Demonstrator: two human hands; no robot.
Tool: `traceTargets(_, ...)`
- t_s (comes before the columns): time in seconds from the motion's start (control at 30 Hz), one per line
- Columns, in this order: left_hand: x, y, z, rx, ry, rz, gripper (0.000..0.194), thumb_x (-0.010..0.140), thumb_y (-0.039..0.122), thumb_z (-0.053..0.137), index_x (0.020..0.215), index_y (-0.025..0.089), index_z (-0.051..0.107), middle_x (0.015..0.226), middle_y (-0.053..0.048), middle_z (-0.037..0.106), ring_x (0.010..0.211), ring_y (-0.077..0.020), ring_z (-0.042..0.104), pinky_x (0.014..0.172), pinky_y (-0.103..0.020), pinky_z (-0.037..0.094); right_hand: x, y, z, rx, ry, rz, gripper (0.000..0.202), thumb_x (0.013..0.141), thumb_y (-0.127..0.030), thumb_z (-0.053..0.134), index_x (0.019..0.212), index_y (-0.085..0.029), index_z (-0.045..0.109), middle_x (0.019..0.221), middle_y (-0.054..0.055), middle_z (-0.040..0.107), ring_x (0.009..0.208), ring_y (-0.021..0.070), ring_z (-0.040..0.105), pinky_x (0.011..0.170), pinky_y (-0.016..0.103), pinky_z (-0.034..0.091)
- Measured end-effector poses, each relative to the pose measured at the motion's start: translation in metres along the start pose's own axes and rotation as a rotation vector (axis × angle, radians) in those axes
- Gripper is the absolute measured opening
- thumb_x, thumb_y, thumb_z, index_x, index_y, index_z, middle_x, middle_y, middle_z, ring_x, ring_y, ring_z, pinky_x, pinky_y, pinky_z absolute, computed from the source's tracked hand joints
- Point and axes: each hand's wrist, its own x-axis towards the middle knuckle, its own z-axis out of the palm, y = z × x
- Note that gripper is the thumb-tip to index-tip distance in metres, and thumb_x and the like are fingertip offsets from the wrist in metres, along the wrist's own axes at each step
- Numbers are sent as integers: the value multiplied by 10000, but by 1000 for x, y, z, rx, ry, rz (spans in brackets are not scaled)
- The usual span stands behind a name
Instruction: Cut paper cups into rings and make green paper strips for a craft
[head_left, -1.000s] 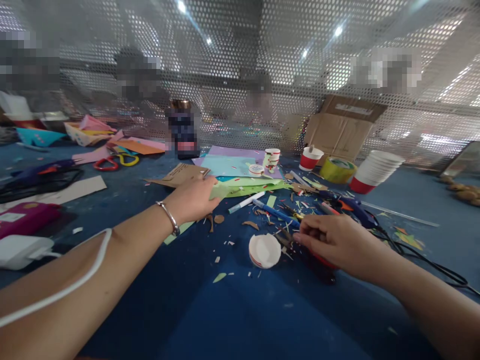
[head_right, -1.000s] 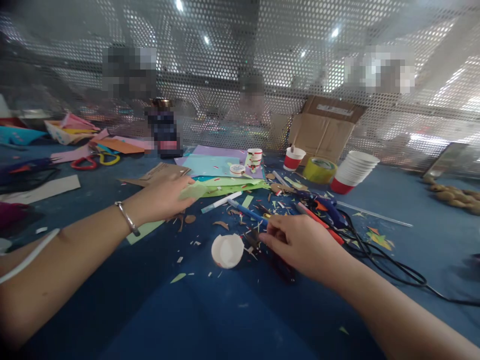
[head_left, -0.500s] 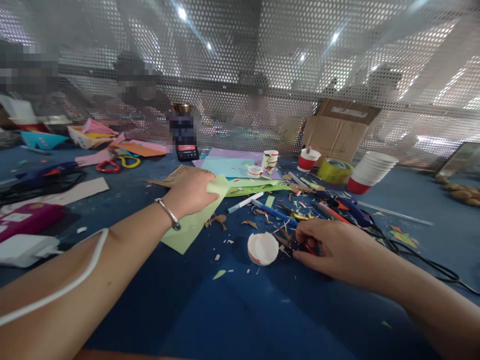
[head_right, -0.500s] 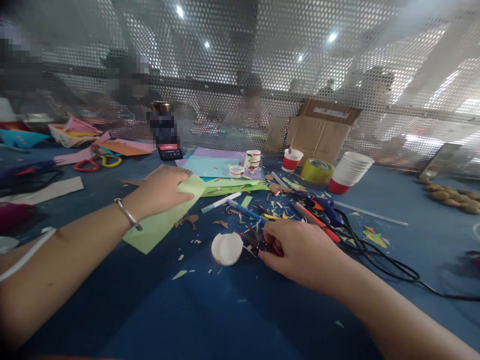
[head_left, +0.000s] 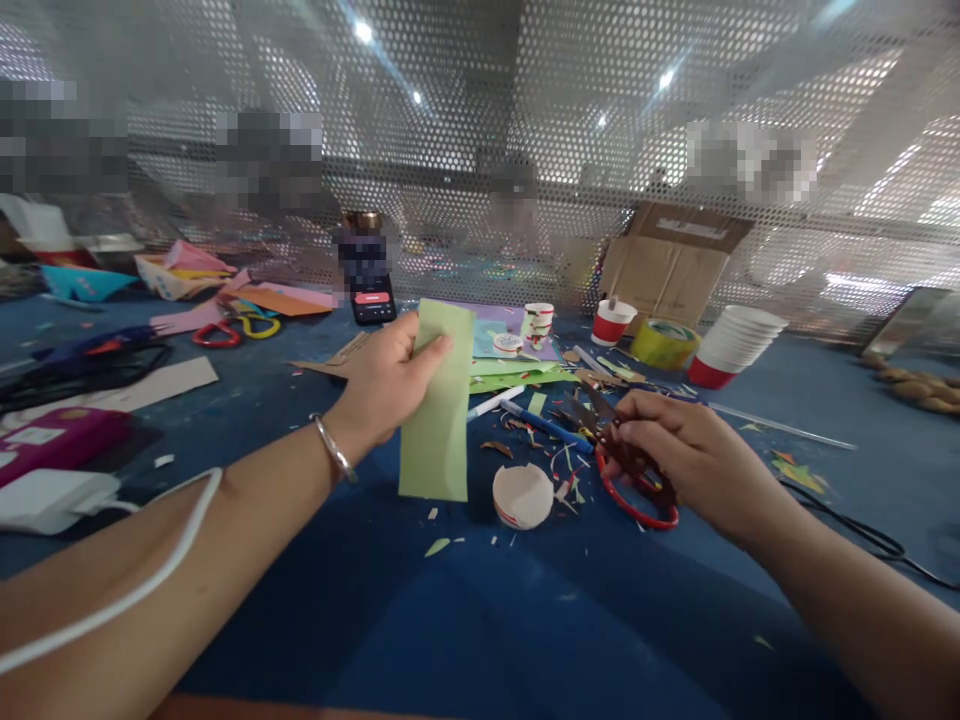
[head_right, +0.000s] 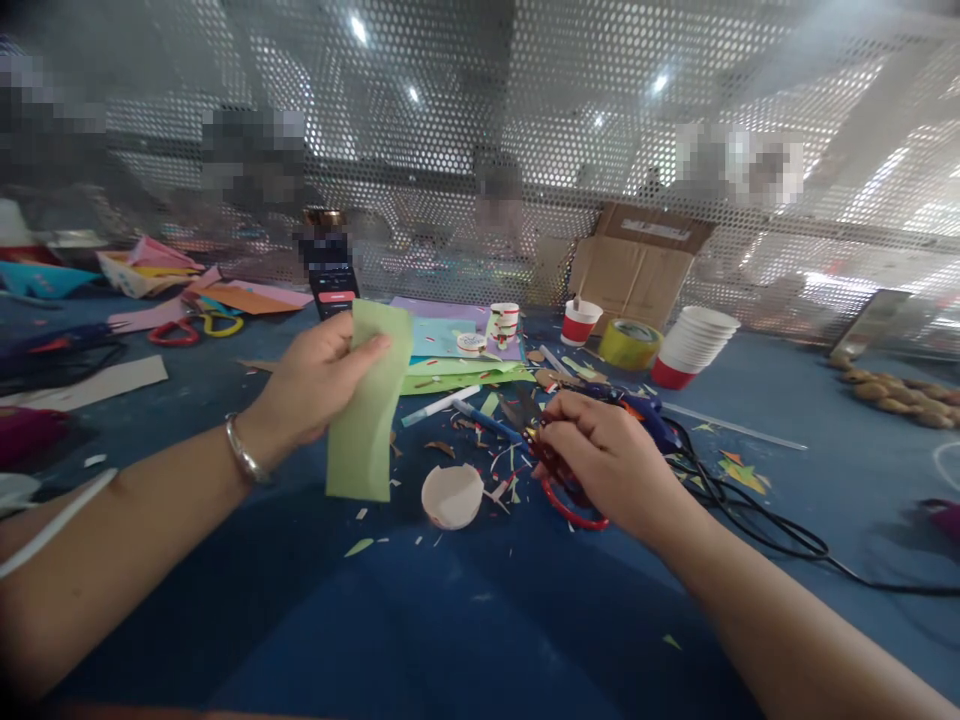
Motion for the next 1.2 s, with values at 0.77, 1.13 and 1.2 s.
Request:
traceTargets(0.77,-52,26,40,-717,-466,-225,244,931,388,627,1093,206,630,1019,-49,747,873,-205,707,756,-318,569,-6,-6,37,251,-24,-79,298,856,-415,695,755,-197,518,648,-59,408,532,80,332,460,230,271)
traceTargets(1.13,-50,23,35,-571,-534,-296,257,928,409,638,971,186,759,908,-74,782,739,-187,727,553,-235,572,-5,-5,20,110,21,-131,360,922,-544,623,836,-196,584,638,-48,462,567,102,423,508,240,333)
traceTargets(1.2,-46,22,36,-707,-485,-360,262,935,390,639,1001,166,756,1027,-102,780,879,-212,735,698,-279,618,-5,-5,19,122,11,-114,381,925,-572,609,858,-198,578,605,-65,414,516,89,375,461,236,280)
